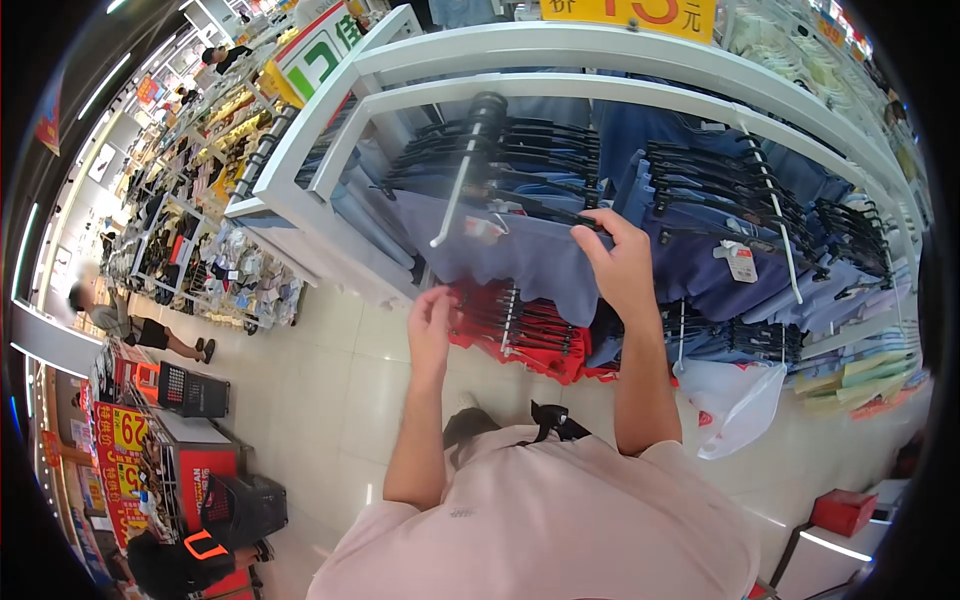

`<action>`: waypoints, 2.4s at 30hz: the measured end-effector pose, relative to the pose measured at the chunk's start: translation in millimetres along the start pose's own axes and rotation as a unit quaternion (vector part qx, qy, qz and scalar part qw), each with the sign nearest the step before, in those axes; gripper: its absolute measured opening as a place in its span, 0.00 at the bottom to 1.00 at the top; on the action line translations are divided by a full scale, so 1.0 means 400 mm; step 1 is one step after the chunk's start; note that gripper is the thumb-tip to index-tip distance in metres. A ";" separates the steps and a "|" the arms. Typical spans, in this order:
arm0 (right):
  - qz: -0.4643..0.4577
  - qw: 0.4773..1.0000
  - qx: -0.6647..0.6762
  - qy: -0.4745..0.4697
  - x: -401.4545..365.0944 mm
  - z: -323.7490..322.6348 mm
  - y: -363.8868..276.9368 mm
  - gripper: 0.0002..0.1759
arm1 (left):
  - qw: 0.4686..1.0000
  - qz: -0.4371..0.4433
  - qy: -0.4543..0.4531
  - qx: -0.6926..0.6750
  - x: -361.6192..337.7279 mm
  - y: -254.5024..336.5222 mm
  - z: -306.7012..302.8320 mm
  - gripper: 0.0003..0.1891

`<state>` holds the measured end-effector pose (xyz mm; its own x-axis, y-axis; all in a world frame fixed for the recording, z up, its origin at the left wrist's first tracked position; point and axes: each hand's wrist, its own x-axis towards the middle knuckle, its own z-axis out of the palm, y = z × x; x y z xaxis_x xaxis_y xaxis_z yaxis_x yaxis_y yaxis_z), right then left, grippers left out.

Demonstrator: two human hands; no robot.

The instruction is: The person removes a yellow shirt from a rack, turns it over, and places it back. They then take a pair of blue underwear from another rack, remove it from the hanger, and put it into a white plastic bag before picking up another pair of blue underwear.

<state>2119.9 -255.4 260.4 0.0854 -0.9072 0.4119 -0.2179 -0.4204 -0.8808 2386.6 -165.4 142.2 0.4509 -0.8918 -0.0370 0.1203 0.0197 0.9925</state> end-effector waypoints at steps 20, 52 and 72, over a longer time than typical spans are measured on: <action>0.023 0.990 0.090 0.105 0.016 0.034 0.060 0.11 | 0.984 0.141 -0.047 -0.101 0.203 0.201 -0.002 0.08; 0.044 0.965 0.218 -0.140 0.010 0.502 -0.049 0.10 | 0.946 0.078 -0.269 0.166 0.175 0.183 -0.078 0.16; 0.061 0.894 0.090 -0.434 -0.233 0.177 -0.024 0.19 | 0.956 0.132 -0.261 0.021 -0.011 0.262 -0.131 0.05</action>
<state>2182.9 -167.8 213.8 0.8116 -0.5826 0.0432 -0.1231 -0.2428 -0.9622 2443.6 -135.6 240.1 -0.0431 -0.9627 0.2671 0.0231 0.2663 0.9636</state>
